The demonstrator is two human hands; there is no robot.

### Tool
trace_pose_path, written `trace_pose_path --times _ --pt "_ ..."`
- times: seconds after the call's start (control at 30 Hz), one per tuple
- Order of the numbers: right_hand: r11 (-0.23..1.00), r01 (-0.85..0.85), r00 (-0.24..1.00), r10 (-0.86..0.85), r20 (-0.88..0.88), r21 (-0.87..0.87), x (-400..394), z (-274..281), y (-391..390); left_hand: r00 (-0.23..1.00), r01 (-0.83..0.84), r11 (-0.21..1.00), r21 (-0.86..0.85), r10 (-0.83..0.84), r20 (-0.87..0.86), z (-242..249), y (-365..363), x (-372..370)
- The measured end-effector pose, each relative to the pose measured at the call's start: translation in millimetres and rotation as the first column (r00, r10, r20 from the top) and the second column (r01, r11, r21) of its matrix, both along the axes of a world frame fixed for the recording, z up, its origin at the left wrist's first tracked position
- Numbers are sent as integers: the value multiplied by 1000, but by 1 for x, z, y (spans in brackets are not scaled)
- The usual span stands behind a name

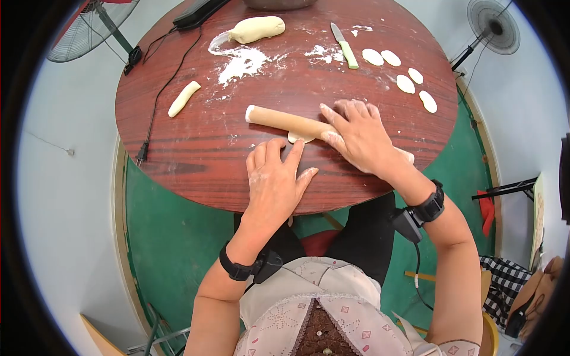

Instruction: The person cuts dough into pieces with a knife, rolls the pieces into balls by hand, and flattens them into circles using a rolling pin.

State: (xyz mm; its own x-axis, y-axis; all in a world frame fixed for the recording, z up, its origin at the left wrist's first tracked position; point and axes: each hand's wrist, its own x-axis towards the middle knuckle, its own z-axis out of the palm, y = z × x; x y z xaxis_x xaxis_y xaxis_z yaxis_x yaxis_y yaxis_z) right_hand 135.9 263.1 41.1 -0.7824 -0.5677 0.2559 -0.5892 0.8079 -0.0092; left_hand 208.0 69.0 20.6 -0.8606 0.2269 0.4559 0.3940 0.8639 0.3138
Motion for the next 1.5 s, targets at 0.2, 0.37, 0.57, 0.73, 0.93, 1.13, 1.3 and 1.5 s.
trace_pose_path --times 0.2,0.37,0.57,0.73,0.93,1.13,1.3,1.5 --pt "998 12 999 -10 -43 57 8 -8 0 1000 7 1000 18 -7 -1 -4 -2 1" --pt "998 12 991 -20 -132 -62 -14 -8 6 999 2 1000 -13 -3 -43 -4 -1 0" --pt "990 -85 995 79 -57 -110 -7 -6 13 997 25 999 -40 -28 -73 -5 17 -9" --pt "987 -40 999 39 -11 -154 -3 14 23 999 52 998 -34 -52 -2 0 15 -5" --pt "962 -157 978 183 101 -223 20 4 5 1000 10 999 -34 -10 6 0 -1 15" --pt "999 -8 986 2 -167 -36 -2 -6 -9 1000 11 1000 -27 -11 11 0 -3 19" --pt "999 -43 999 42 -19 -33 15 -7 -9 998 62 998 -20 -62 11 1 -6 17" --pt "1000 -8 987 4 -160 -24 -2 -7 -4 998 61 997 -38 -61 -3 -2 -4 16"
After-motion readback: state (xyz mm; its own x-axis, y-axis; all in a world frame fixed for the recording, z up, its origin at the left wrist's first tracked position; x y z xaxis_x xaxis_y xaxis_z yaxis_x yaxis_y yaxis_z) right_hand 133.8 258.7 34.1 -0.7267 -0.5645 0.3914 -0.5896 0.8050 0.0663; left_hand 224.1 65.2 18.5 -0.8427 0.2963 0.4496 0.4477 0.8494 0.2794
